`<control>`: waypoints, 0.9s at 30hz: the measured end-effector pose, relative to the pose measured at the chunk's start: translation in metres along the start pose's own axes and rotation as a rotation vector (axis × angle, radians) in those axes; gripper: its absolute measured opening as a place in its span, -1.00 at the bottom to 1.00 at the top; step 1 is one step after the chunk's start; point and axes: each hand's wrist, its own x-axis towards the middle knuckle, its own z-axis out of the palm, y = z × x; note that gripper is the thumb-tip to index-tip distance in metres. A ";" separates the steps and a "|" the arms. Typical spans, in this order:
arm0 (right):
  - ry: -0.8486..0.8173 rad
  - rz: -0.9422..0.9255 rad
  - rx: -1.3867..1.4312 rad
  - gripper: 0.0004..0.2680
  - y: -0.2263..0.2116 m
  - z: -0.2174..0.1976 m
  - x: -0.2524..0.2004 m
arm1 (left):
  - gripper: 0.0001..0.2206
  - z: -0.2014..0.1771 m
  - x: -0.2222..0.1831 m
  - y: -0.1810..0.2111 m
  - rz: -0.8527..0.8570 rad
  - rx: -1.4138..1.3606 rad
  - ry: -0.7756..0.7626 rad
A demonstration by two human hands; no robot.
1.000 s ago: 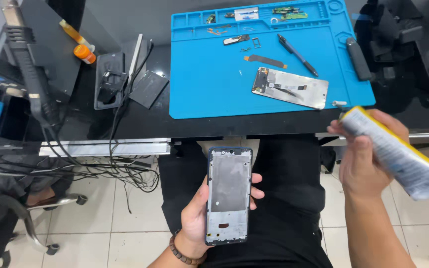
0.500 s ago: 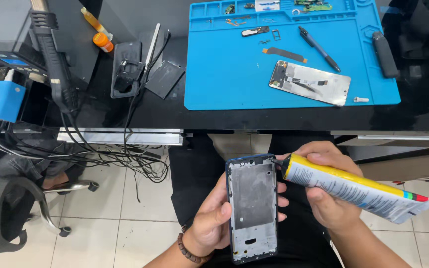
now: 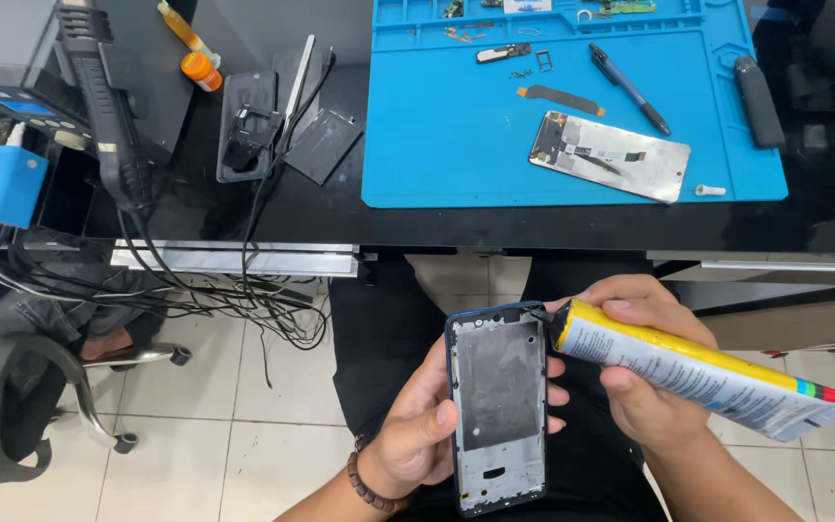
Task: The person applies adhesive around the edges of a smartphone frame, then aligns and presses the display assembly into place. They then insert the battery and connect its ribbon cable.
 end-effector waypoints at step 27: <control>0.033 -0.020 -0.138 -0.74 -0.002 0.003 0.000 | -0.17 0.001 -0.001 -0.001 0.015 -0.010 0.001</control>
